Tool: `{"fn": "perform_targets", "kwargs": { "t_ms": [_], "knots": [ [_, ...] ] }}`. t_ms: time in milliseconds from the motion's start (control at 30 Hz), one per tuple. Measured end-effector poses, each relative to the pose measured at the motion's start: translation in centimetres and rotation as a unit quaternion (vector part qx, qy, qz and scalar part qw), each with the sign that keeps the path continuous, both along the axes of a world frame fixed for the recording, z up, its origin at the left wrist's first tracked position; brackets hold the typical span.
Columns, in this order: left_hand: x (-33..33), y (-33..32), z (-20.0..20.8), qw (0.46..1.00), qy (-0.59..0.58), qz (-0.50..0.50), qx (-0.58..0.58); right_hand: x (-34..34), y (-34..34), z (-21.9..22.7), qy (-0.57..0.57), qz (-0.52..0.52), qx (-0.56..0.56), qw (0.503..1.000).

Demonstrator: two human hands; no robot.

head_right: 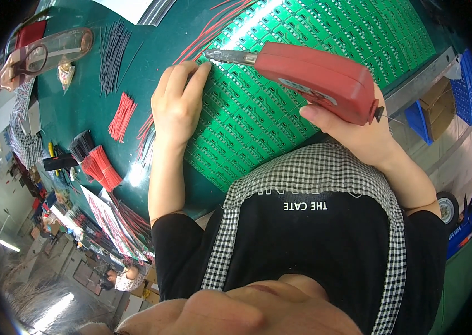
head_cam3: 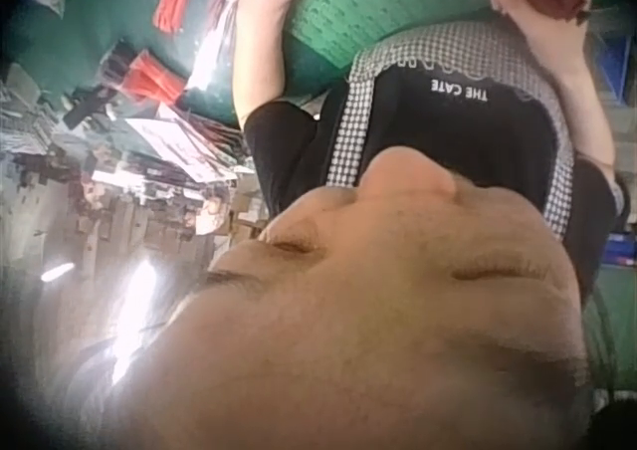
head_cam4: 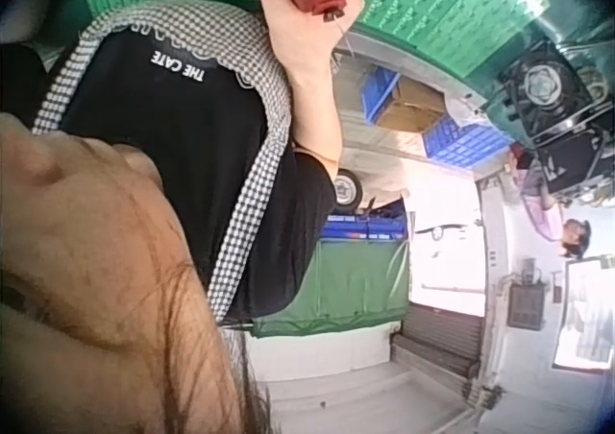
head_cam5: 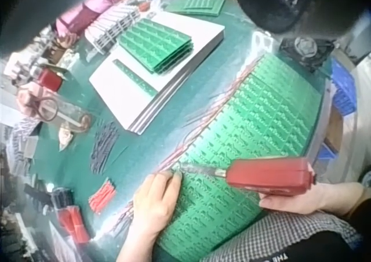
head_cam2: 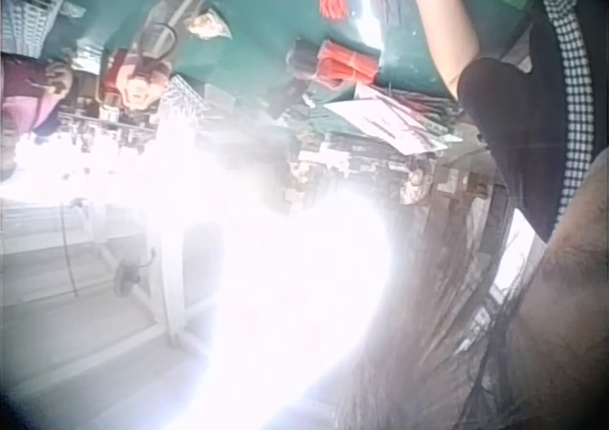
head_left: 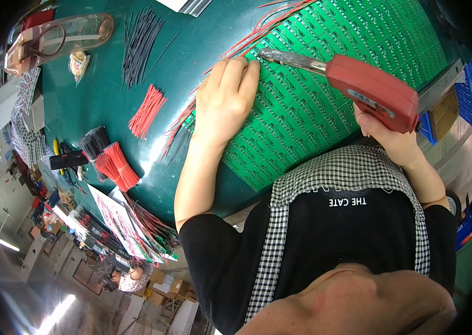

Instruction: Soldering red and black wires onto green LED circuit board strips at an industrial workbench.

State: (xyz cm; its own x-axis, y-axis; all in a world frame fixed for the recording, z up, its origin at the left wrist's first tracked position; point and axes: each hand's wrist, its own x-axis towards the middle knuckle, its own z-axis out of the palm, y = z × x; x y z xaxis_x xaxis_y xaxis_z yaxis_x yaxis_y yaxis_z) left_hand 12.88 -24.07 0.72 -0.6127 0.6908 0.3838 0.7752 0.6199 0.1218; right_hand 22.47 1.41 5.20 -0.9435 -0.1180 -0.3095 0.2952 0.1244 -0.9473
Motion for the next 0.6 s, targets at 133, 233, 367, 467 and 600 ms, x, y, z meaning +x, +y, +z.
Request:
{"fn": "perform_targets", "kwargs": {
  "t_ms": [133, 233, 367, 467, 600],
  "knots": [
    [0.0, -0.01, 0.17, 1.0, -0.001, -0.001, -0.002, -0.07, -0.14, 0.32, -0.042, -0.034, 0.013, 0.998],
    [0.0, 0.0, 0.1, 1.0, -0.001, 0.0, -0.01, -0.61, -0.27, 0.72, -0.037, -0.008, -0.013, 0.999],
    [-0.01, 0.0, 0.21, 1.0, 0.006, -0.002, -0.014, -0.41, -0.29, 0.54, -0.021, -0.014, -0.089, 0.996],
    [0.07, 0.17, 0.39, 1.0, 0.007, -0.004, -0.017, -0.35, 0.47, 0.81, -0.008, -0.007, -0.071, 0.997],
    [0.25, 0.25, 0.57, 1.0, -0.025, 0.013, -0.012, -0.6, 0.48, 1.02, 0.025, -0.041, -0.092, 0.995]
  ]
}}
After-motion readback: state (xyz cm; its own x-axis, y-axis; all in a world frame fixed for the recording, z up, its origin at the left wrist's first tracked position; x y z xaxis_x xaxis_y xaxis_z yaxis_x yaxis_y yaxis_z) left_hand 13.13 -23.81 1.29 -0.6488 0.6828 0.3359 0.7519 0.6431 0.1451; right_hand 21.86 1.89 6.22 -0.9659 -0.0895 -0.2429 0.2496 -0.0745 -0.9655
